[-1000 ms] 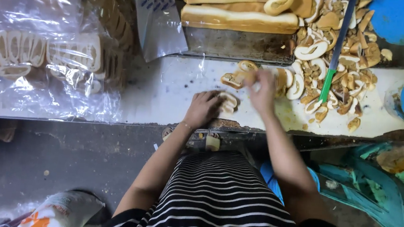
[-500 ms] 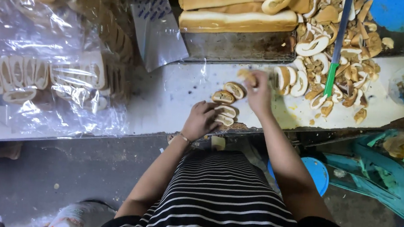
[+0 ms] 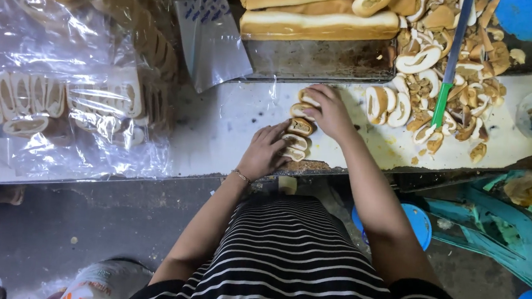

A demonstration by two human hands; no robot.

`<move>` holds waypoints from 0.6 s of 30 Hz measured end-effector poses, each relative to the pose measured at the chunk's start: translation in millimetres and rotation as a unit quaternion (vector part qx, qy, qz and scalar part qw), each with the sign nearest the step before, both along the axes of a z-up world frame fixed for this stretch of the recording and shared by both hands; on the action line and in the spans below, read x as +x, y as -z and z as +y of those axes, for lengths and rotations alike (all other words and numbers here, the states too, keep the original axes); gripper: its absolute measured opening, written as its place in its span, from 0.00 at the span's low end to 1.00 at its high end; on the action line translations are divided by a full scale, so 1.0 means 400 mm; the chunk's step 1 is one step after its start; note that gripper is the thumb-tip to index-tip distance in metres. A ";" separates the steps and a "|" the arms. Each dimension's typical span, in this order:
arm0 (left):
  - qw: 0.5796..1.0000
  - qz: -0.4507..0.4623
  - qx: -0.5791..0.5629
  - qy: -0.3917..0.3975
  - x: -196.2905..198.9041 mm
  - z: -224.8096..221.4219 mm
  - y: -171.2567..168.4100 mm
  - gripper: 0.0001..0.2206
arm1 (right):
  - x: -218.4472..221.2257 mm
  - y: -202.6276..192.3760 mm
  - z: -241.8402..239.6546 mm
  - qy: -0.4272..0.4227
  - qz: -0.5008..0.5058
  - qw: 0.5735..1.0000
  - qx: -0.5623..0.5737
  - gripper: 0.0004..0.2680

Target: The person is slicing a long loaf of bread into thin slices using a knife and arranging the slices on a work surface.

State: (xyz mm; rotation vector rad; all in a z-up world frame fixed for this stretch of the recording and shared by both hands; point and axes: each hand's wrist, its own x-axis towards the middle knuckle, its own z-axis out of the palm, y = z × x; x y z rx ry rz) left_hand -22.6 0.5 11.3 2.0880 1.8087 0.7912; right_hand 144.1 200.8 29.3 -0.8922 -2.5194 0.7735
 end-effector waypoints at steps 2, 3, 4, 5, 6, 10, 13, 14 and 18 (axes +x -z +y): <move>0.999 0.039 0.013 -0.006 0.005 -0.011 -0.016 0.23 | -0.016 -0.034 -0.004 -0.033 -0.020 0.999 -0.011 0.19; 0.997 0.077 0.026 -0.010 0.007 -0.015 -0.024 0.25 | -0.026 -0.052 -0.005 -0.065 -0.040 0.997 -0.020 0.19; 0.997 0.078 0.026 -0.015 0.011 -0.018 -0.017 0.25 | -0.030 -0.065 -0.005 -0.069 -0.039 0.997 -0.020 0.19; 0.992 0.115 0.037 -0.022 0.015 -0.020 -0.009 0.25 | -0.035 -0.078 -0.006 -0.084 -0.044 0.995 -0.009 0.19; 0.987 0.151 0.046 -0.029 0.023 -0.028 0.000 0.25 | -0.037 -0.090 -0.012 -0.099 -0.051 0.994 0.000 0.19; 0.977 0.171 0.100 -0.078 0.049 -0.031 -0.005 0.25 | -0.049 -0.184 -0.039 -0.109 -0.144 0.982 -0.063 0.16; 0.977 0.162 0.117 -0.074 0.059 -0.034 0.000 0.24 | -0.040 -0.202 -0.048 -0.145 -0.214 0.962 -0.090 0.17; 0.979 0.141 0.124 -0.074 0.056 -0.033 0.019 0.23 | -0.030 -0.156 -0.040 -0.113 -0.122 0.986 -0.012 0.18; 0.989 0.037 0.119 -0.084 0.080 -0.037 0.139 0.23 | 0.032 0.082 -0.096 0.081 0.006 0.975 0.209 0.22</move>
